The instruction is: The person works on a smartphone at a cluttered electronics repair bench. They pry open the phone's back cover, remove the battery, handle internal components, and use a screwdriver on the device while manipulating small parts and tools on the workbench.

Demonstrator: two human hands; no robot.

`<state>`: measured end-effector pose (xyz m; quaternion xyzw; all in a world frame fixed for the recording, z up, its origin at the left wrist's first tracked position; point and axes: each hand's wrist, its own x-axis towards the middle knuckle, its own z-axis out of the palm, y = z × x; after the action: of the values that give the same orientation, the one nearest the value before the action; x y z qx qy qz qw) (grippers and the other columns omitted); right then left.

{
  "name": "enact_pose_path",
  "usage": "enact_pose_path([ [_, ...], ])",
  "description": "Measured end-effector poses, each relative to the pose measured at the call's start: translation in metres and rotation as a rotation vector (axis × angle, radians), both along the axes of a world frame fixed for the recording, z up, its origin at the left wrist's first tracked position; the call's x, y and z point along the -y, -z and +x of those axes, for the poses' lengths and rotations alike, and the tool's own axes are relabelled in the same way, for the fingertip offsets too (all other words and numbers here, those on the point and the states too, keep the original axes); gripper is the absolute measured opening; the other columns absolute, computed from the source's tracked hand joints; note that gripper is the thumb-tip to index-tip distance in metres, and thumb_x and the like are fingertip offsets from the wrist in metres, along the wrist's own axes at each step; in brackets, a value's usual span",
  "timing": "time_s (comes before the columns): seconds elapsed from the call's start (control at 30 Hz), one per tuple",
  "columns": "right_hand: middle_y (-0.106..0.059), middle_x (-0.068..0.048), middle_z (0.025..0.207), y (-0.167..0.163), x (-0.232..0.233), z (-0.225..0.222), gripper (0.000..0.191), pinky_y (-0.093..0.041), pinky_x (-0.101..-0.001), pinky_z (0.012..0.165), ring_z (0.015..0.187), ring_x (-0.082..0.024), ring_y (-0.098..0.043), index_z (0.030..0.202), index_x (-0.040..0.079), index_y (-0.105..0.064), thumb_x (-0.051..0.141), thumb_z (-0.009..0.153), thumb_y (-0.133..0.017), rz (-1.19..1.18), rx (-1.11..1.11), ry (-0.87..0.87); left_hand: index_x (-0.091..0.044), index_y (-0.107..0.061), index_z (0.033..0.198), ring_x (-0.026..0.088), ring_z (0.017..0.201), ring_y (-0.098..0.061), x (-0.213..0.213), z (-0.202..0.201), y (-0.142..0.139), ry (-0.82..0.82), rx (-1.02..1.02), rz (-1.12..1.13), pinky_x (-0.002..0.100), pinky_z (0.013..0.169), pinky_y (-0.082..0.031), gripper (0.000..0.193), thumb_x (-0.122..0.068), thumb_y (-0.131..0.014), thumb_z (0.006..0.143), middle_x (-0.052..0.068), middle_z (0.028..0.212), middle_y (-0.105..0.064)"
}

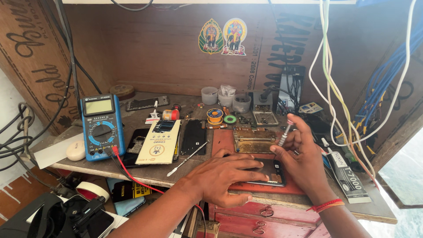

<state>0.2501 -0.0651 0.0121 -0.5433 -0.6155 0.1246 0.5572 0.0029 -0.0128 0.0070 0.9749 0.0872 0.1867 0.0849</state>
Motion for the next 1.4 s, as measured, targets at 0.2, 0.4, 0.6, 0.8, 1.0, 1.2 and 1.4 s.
enact_pose_path([
  [0.2, -0.072, -0.009, 0.105, 0.0005, 0.0019, 0.001, 0.078, -0.06, -0.0286, 0.081, 0.095, -0.015, -0.073, 0.158, 0.014, -0.025, -0.007, 0.09, -0.058, 0.058, -0.006, -0.193, -0.032, -0.058, 0.146, 0.029, 0.149, -0.043, 0.0004, 0.0002, -0.0016, -0.009, -0.012, -0.012, 0.055, 0.113, -0.031, 0.063, -0.042, -0.067, 0.084, 0.006, 0.157, -0.052],
  [0.4, -0.065, -0.011, 0.12, 0.0026, 0.0005, 0.0017, 0.08, -0.056, -0.0296, 0.089, 0.105, -0.018, -0.069, 0.157, 0.01, -0.025, -0.009, 0.089, -0.063, 0.227, 0.085, -0.196, -0.031, -0.059, 0.145, 0.028, 0.149, -0.043, 0.0005, 0.0004, -0.003, -0.009, -0.017, -0.026, 0.054, 0.113, -0.031, 0.063, -0.043, -0.066, 0.083, 0.006, 0.158, -0.052],
  [0.6, -0.069, -0.016, 0.091, 0.0032, -0.0005, 0.0034, 0.089, -0.06, -0.032, 0.078, 0.086, -0.021, -0.074, 0.164, 0.017, -0.033, 0.0, 0.089, -0.078, -0.054, 0.032, 0.094, -0.032, -0.059, 0.146, 0.028, 0.149, -0.043, 0.0009, -0.0001, -0.0011, -0.01, -0.011, -0.023, 0.054, 0.114, -0.031, 0.064, -0.043, -0.066, 0.083, 0.006, 0.158, -0.052],
  [0.8, -0.072, -0.007, 0.106, 0.0027, 0.0009, 0.0022, 0.074, -0.061, -0.0278, 0.079, 0.098, -0.014, -0.072, 0.156, 0.015, -0.03, -0.002, 0.09, -0.059, 0.007, -0.135, -0.212, -0.031, -0.058, 0.146, 0.028, 0.149, -0.043, 0.0003, 0.0003, -0.0016, -0.01, -0.015, -0.014, 0.055, 0.114, -0.031, 0.064, -0.043, -0.066, 0.083, 0.006, 0.158, -0.052],
  [1.0, -0.067, -0.009, 0.112, 0.0001, 0.002, 0.0006, 0.077, -0.057, -0.0282, 0.081, 0.097, -0.016, -0.067, 0.155, 0.011, -0.028, -0.006, 0.089, -0.064, 0.158, 0.055, -0.142, -0.032, -0.058, 0.146, 0.029, 0.149, -0.043, 0.0001, 0.0006, -0.0019, -0.012, -0.023, -0.02, 0.055, 0.113, -0.031, 0.064, -0.042, -0.067, 0.083, 0.006, 0.158, -0.051],
  [1.2, -0.066, -0.014, 0.091, -0.0001, 0.0007, 0.0004, 0.081, -0.058, -0.0301, 0.077, 0.087, -0.017, -0.069, 0.156, 0.016, -0.033, -0.004, 0.087, -0.071, 0.017, -0.025, -0.015, -0.032, -0.058, 0.146, 0.028, 0.149, -0.044, 0.0004, 0.0002, -0.0003, -0.004, -0.01, -0.014, 0.055, 0.114, -0.031, 0.064, -0.043, -0.066, 0.084, 0.005, 0.158, -0.052],
  [1.4, -0.072, -0.01, 0.105, 0.0038, -0.0001, 0.0036, 0.075, -0.059, -0.0289, 0.082, 0.097, -0.015, -0.072, 0.156, 0.015, -0.03, -0.008, 0.09, -0.058, 0.033, -0.095, -0.23, -0.032, -0.058, 0.145, 0.028, 0.149, -0.043, 0.0003, 0.0008, -0.0013, -0.013, -0.016, -0.021, 0.055, 0.113, -0.031, 0.063, -0.042, -0.067, 0.083, 0.006, 0.157, -0.052],
])
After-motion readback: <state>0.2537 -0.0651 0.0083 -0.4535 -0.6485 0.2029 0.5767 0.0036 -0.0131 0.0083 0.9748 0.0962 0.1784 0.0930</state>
